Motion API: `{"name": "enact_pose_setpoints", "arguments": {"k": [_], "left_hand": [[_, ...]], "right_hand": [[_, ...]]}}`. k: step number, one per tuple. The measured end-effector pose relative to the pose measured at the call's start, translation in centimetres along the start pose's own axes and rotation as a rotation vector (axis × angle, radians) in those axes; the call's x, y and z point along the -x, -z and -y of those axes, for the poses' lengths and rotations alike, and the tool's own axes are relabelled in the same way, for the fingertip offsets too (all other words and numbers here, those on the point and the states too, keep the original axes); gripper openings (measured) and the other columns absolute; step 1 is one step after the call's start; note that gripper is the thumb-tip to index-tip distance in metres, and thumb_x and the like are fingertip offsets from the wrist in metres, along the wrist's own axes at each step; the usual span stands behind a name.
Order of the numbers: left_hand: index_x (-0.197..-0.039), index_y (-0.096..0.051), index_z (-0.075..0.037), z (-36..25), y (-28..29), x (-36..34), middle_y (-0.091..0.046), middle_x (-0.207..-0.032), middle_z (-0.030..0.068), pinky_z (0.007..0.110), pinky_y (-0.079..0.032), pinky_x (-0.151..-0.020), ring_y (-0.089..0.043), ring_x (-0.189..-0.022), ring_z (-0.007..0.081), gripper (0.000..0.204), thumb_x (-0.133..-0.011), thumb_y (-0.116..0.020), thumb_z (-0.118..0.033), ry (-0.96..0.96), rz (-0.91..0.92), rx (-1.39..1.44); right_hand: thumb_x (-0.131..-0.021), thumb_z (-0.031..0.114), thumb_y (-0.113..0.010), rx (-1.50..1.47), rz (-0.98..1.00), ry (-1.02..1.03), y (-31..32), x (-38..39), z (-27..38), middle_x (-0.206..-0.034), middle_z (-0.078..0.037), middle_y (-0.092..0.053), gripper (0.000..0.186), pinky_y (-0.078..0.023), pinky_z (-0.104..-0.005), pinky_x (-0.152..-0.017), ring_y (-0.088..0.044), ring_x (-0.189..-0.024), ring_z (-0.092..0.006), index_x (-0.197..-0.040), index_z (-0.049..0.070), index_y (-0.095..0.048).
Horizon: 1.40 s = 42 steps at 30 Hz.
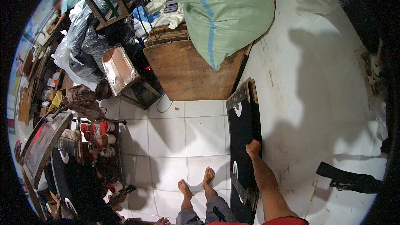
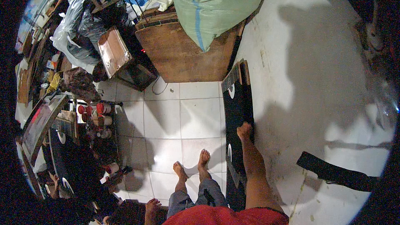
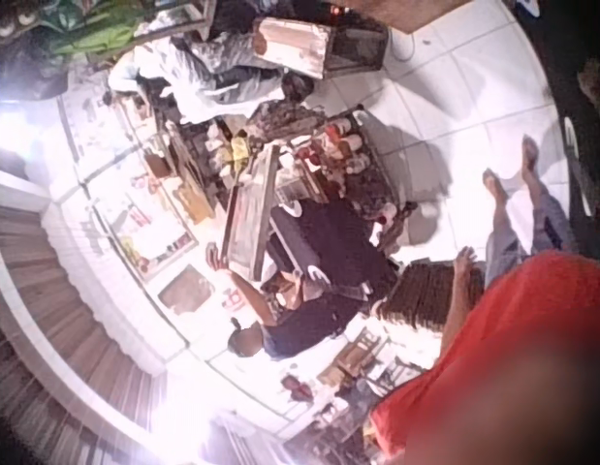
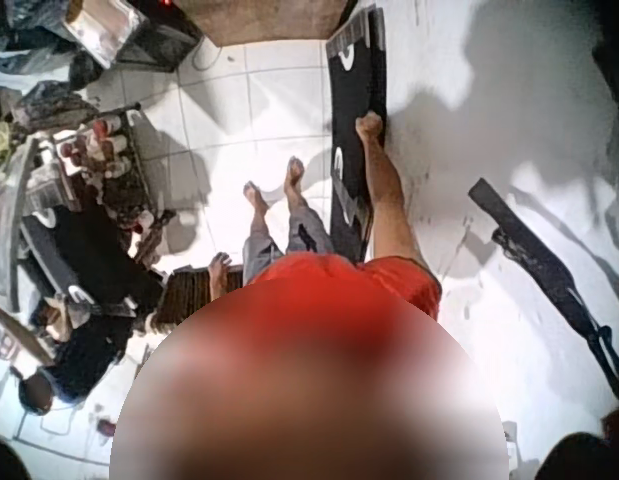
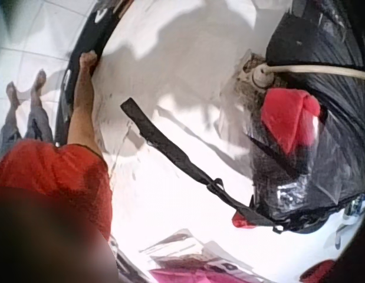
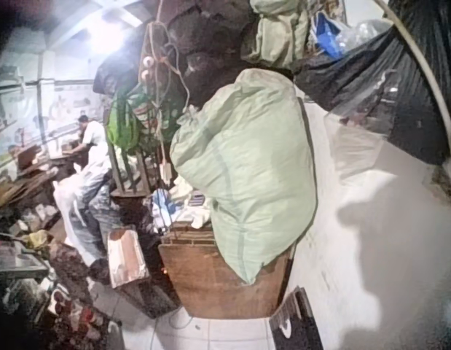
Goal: The person assists a coworker in a screen-printing operation by receiving freshly printed black fabric pieces and placing them on a nearby stack. The coworker operates the press, and the person handles the finished items one at a time.
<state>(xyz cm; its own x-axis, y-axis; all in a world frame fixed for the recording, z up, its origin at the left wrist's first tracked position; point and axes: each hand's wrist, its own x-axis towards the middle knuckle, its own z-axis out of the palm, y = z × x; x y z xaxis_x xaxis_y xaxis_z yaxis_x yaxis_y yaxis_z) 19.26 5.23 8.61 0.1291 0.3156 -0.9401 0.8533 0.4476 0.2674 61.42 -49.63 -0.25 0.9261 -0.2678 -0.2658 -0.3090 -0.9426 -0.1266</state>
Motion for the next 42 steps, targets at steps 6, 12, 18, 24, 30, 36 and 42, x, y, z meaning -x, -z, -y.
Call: {"name": "enact_pose_setpoints", "arguments": {"k": [6, 12, 18, 24, 30, 36, 42], "left_hand": [[-0.119, -0.041, 0.004, -0.2, -1.6, 1.2, -0.057, -0.097, 0.0176, 0.040, -0.051, -0.067, -0.060, -0.084, 0.0305, 0.047, -0.079, -0.060, -0.012, -0.020, 0.008, 0.032], [-0.120, -0.041, 0.001, -1.2, -1.6, 0.7, -0.060, -0.092, 0.0144, 0.039, -0.050, -0.061, -0.061, -0.077, 0.0286, 0.049, -0.079, -0.062, -0.016, 0.021, 0.013, -0.063], [-0.120, -0.041, -0.001, -2.3, -3.0, 1.8, -0.060, -0.093, 0.0135, 0.037, -0.048, -0.060, -0.062, -0.077, 0.0273, 0.049, -0.079, -0.062, -0.018, 0.002, 0.080, 0.006], [-0.122, -0.040, 0.000, -3.2, -4.8, 2.3, -0.060, -0.095, 0.0133, 0.037, -0.047, -0.067, -0.061, -0.081, 0.0250, 0.052, -0.079, -0.061, -0.022, 0.019, 0.045, -0.128], [-0.123, -0.040, -0.001, -4.7, -5.8, 2.0, -0.060, -0.097, 0.0119, 0.034, -0.047, -0.066, -0.060, -0.082, 0.0232, 0.049, -0.081, -0.058, -0.020, -0.003, 0.089, -0.198], [-0.124, -0.039, -0.002, -7.5, -2.5, 0.9, -0.059, -0.101, 0.0117, 0.035, -0.046, -0.072, -0.060, -0.084, 0.0225, 0.051, -0.081, -0.058, -0.021, -0.117, 0.173, -0.236], [-0.124, -0.040, -0.002, -7.4, 6.9, 0.1, -0.059, -0.099, 0.0109, 0.036, -0.045, -0.070, -0.060, -0.082, 0.0219, 0.049, -0.082, -0.057, -0.020, -0.120, 0.061, -0.247]], "right_hand": [[-0.064, 0.017, -0.071, 0.077, 0.056, -0.018, 1.9, -0.4, 0.4, -0.084, -0.020, -0.062, 0.027, -0.049, -0.0417, -0.073, -0.061, -0.079, -0.0339, -0.082, -0.001, -0.061], [-0.065, 0.016, -0.070, -0.025, 0.115, -0.165, 1.8, -0.8, 0.0, -0.084, -0.020, -0.062, 0.026, -0.050, -0.0405, -0.073, -0.061, -0.080, -0.0328, -0.082, -0.001, -0.061], [-0.068, 0.016, -0.068, -0.048, 0.112, -0.236, 1.6, -1.2, 0.0, -0.086, -0.020, -0.062, 0.028, -0.050, -0.0406, -0.072, -0.061, -0.081, -0.0334, -0.086, -0.002, -0.059], [-0.072, 0.015, -0.066, -0.166, -0.230, -0.193, 4.9, 2.4, 2.5, -0.101, -0.020, -0.057, 0.039, -0.045, -0.0418, -0.082, -0.056, -0.094, -0.0338, -0.104, -0.002, -0.053], [-0.074, 0.019, -0.064, -0.159, -0.201, -0.082, 3.2, 13.1, 4.7, -0.110, -0.018, -0.052, 0.047, -0.041, -0.0413, -0.088, -0.049, -0.104, -0.0338, -0.113, -0.002, -0.048], [-0.072, 0.026, -0.063, 0.079, 0.146, -0.270, -3.7, 23.0, 2.6, -0.120, -0.019, -0.045, 0.056, -0.040, -0.0429, -0.088, -0.044, -0.110, -0.0327, -0.117, -0.003, -0.044], [-0.071, 0.021, -0.061, 0.090, 0.124, -0.214, -4.2, 24.6, 0.1, -0.125, -0.020, -0.040, 0.054, -0.038, -0.0421, -0.092, -0.040, -0.113, -0.0337, -0.116, -0.003, -0.043]]}}
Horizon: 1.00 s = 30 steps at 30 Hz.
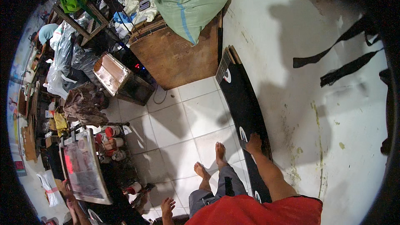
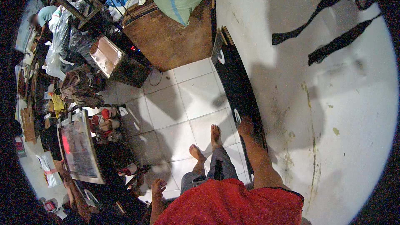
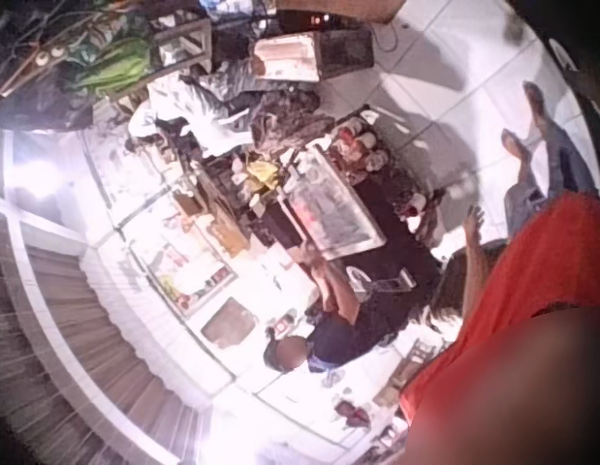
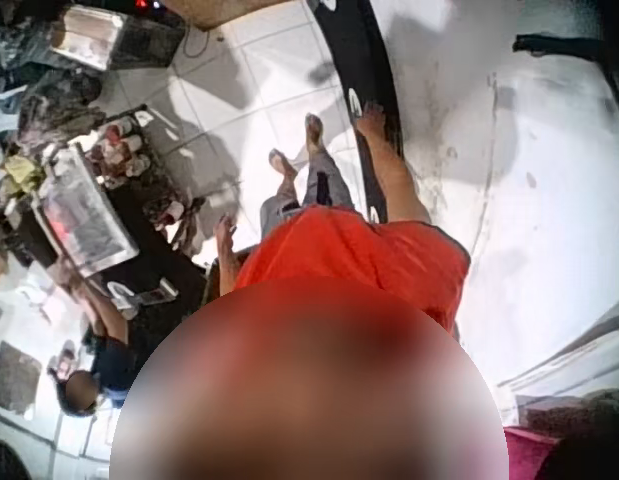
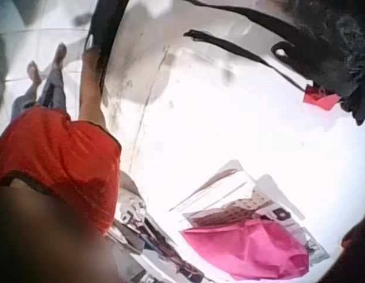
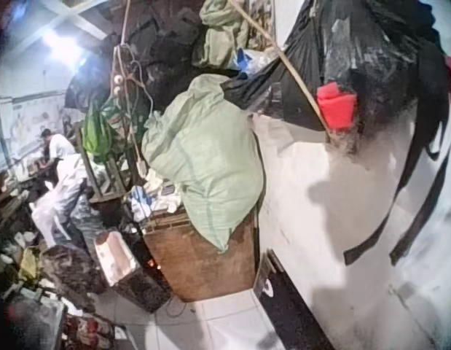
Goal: The person assists a coworker in a screen-printing operation by receiving freshly printed black fabric pieces and placing them on a nearby stack. The coworker operates the press, and the person handles the finished items one at a time.
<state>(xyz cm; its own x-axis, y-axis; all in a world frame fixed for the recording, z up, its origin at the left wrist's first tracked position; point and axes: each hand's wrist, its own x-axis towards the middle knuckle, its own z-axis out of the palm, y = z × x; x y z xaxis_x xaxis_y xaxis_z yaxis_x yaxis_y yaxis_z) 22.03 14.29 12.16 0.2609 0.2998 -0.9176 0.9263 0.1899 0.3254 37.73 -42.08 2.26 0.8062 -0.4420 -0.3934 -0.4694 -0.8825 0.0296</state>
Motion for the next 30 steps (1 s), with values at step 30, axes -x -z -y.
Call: {"name": "enact_pose_setpoints", "arguments": {"k": [30], "left_hand": [[-0.125, -0.039, -0.003, 4.3, 4.4, -0.1, -0.058, -0.103, 0.0130, 0.039, -0.045, -0.073, -0.059, -0.085, 0.0241, 0.053, -0.081, -0.058, -0.025, 0.003, 0.218, -0.116]], "right_hand": [[-0.065, 0.018, -0.059, -0.384, 0.107, -0.148, 2.0, 10.7, 0.7, -0.109, -0.023, -0.052, 0.050, -0.042, -0.0438, -0.089, -0.051, -0.102, -0.0374, -0.111, -0.001, -0.049]]}}
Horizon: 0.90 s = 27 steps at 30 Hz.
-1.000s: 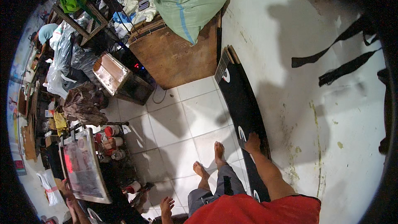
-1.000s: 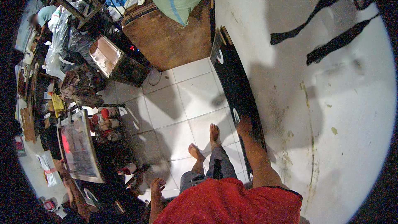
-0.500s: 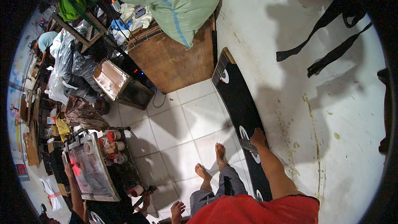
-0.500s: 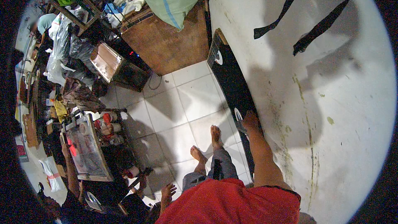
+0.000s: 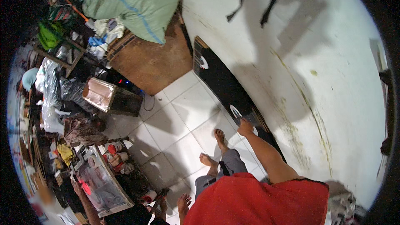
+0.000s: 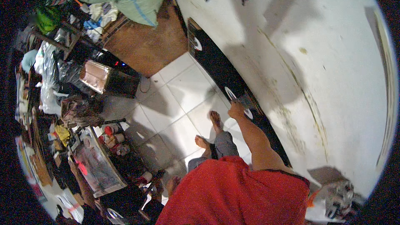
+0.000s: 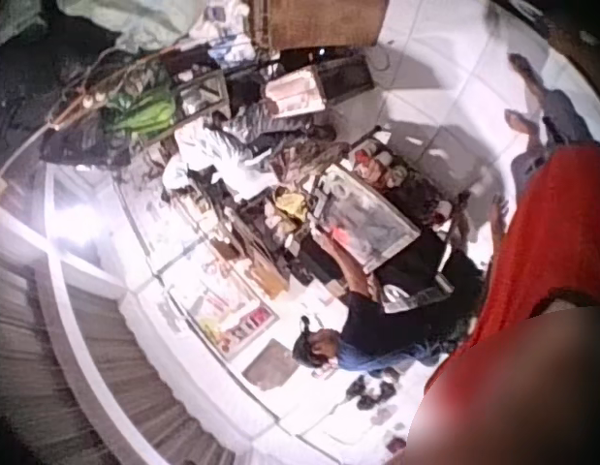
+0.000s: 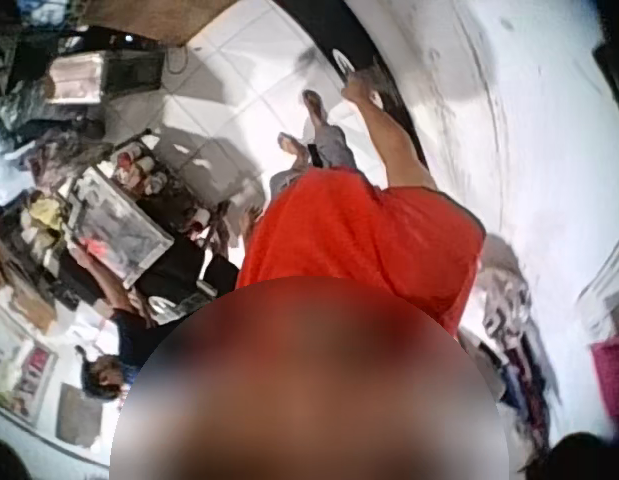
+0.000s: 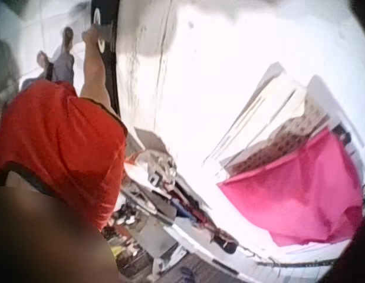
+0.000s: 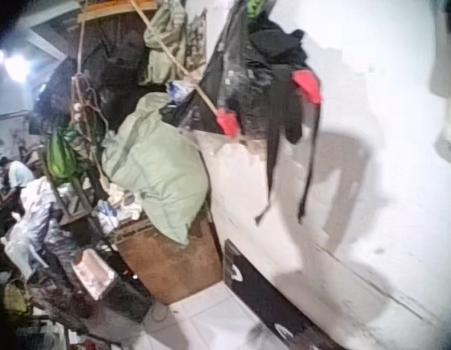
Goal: The person assists a coworker in a screen-printing operation by receiving freshly printed black fabric pieces and placing them on a nearby stack. The coworker operates the press, and the person handles the finished items one at a time.
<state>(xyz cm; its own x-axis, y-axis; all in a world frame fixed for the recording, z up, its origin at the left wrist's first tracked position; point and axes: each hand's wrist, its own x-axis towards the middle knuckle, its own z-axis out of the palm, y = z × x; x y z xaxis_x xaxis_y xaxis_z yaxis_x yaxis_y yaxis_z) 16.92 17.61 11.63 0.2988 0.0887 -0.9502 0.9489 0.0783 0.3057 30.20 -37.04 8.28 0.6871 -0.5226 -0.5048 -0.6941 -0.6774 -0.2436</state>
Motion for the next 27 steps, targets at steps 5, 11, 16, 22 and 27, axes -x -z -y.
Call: {"name": "enact_pose_setpoints", "arguments": {"k": [5, 11, 16, 22, 27], "left_hand": [[-0.112, -0.048, -0.003, 2.9, 5.2, -4.7, -0.058, -0.098, 0.0115, 0.038, -0.046, -0.069, -0.060, -0.082, 0.0228, 0.038, -0.082, -0.056, -0.026, 0.115, 0.078, -0.077], [-0.112, -0.050, -0.006, -0.5, 7.9, -7.4, -0.059, -0.085, 0.0054, 0.035, -0.046, -0.062, -0.060, -0.075, 0.0204, 0.036, -0.082, -0.056, -0.025, 0.001, 0.154, 0.027], [-0.115, -0.048, -0.007, -2.2, 4.0, -3.4, -0.060, -0.082, 0.0032, 0.034, -0.047, -0.063, -0.060, -0.073, 0.0181, 0.037, -0.082, -0.056, -0.024, -0.176, -0.010, -0.042], [-0.112, -0.050, -0.006, 4.8, 1.2, 0.4, -0.059, -0.080, 0.0030, 0.032, -0.045, -0.061, -0.059, -0.072, 0.0174, 0.036, -0.081, -0.058, -0.023, -0.169, 0.050, 0.032], [-0.109, -0.053, -0.005, 14.8, 0.1, 3.8, -0.059, -0.090, 0.0084, 0.033, -0.045, -0.064, -0.060, -0.078, 0.0206, 0.038, -0.077, -0.062, -0.024, -0.083, -0.069, 0.040]], "right_hand": [[-0.064, 0.017, -0.060, 0.001, 0.087, -0.044, -4.7, 10.0, -1.8, -0.113, -0.019, -0.050, 0.053, -0.043, -0.0402, -0.088, -0.048, -0.107, -0.0344, -0.113, 0.001, -0.048], [-0.069, 0.020, -0.056, 0.116, 0.249, -0.222, -7.4, 19.0, -7.8, -0.116, -0.021, -0.050, 0.049, -0.040, -0.0387, -0.093, -0.048, -0.110, -0.0323, -0.114, 0.001, -0.050], [-0.068, 0.021, -0.055, -0.002, 0.199, -0.224, -7.9, 20.7, -10.7, -0.105, -0.023, -0.056, 0.036, -0.043, -0.0398, -0.087, -0.054, -0.101, -0.0350, -0.096, -0.001, -0.057], [-0.066, 0.023, -0.060, -0.139, 0.119, -0.011, -7.6, 16.4, -10.0, -0.108, -0.022, -0.056, 0.045, -0.041, -0.0363, -0.089, -0.053, -0.102, -0.0338, -0.104, 0.000, -0.058], [-0.062, 0.026, -0.063, -0.271, 0.082, 0.206, -8.3, 15.4, -12.8, -0.103, -0.022, -0.057, 0.045, -0.042, -0.0405, -0.088, -0.053, -0.099, -0.0359, -0.098, 0.000, -0.058]]}}
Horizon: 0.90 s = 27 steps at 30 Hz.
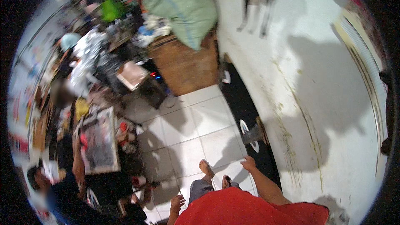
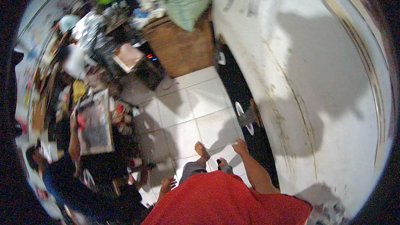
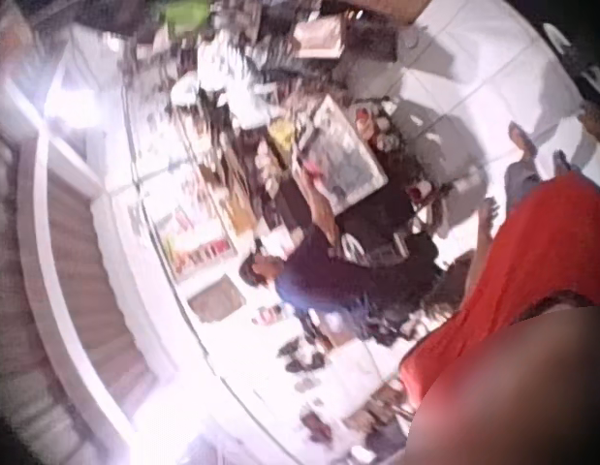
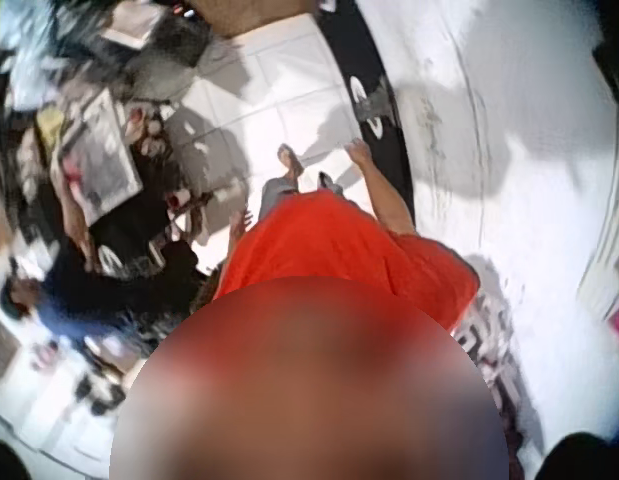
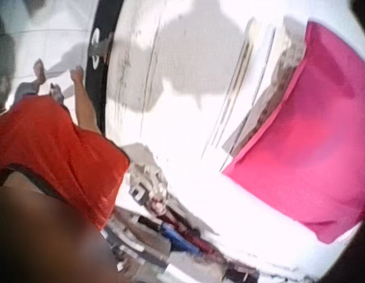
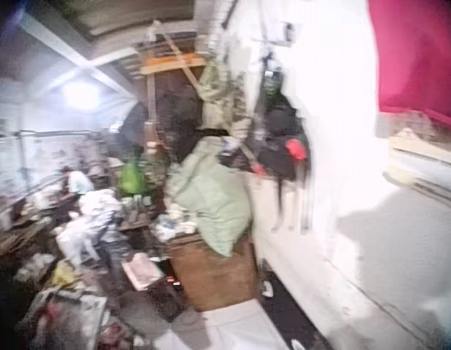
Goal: The person assists a coworker in a screen-printing operation by receiving freshly printed black fabric pieces and placing them on a nearby stack. The coworker operates the press, and the person handles the finished items one at a time.
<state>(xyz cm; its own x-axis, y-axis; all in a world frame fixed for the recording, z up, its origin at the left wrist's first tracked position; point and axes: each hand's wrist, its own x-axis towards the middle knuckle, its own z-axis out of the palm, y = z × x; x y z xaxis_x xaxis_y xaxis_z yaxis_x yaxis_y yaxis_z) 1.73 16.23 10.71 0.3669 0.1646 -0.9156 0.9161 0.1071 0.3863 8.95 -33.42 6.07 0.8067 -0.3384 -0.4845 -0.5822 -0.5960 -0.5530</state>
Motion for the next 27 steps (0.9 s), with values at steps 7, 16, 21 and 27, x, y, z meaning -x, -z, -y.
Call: {"name": "enact_pose_setpoints", "arguments": {"k": [7, 16, 21, 27], "left_hand": [[-0.113, -0.053, -0.009, 13.1, 3.2, 2.7, -0.059, -0.105, 0.0094, 0.034, -0.046, -0.065, -0.060, -0.081, 0.0212, 0.035, -0.083, -0.058, -0.025, 0.253, -0.093, 0.140], [-0.109, -0.055, -0.009, 16.3, 11.0, 0.4, -0.059, -0.102, 0.0090, 0.036, -0.044, -0.064, -0.059, -0.082, 0.0218, 0.031, -0.083, -0.057, -0.026, 0.200, -0.202, 0.256], [-0.103, -0.056, -0.009, 12.5, 17.4, 0.4, -0.060, -0.097, 0.0085, 0.036, -0.046, -0.063, -0.060, -0.077, 0.0217, 0.028, -0.080, -0.059, -0.025, 0.019, -0.217, 0.384], [-0.094, -0.056, -0.008, 7.3, 31.0, -1.6, -0.054, -0.078, 0.0057, 0.030, -0.040, -0.048, -0.046, -0.059, 0.0153, 0.019, -0.078, -0.046, -0.014, -0.214, -0.663, 0.837]], "right_hand": [[-0.069, 0.028, -0.057, 0.649, 0.348, -0.006, -3.4, 3.6, -10.4, -0.082, -0.013, -0.065, 0.022, -0.050, -0.0386, -0.069, -0.063, -0.079, -0.0306, -0.072, 0.009, -0.068], [-0.077, 0.044, -0.053, 1.006, 0.588, 0.388, -8.1, 2.2, -7.9, -0.089, -0.015, -0.065, 0.041, -0.048, -0.0404, -0.073, -0.062, -0.087, -0.0263, -0.086, 0.007, -0.068], [-0.072, 0.029, -0.064, 0.206, 0.390, -0.309, -11.8, 1.3, 3.3, -0.069, -0.011, -0.062, 0.030, -0.046, -0.0373, -0.049, -0.059, -0.057, -0.0235, -0.087, 0.004, -0.065], [-0.065, 0.014, -0.067, -0.213, 0.436, 0.129, -18.2, 4.3, 18.2, -0.066, -0.007, -0.058, 0.027, -0.044, -0.0344, -0.047, -0.054, -0.054, -0.0180, -0.088, 0.001, -0.062]]}}
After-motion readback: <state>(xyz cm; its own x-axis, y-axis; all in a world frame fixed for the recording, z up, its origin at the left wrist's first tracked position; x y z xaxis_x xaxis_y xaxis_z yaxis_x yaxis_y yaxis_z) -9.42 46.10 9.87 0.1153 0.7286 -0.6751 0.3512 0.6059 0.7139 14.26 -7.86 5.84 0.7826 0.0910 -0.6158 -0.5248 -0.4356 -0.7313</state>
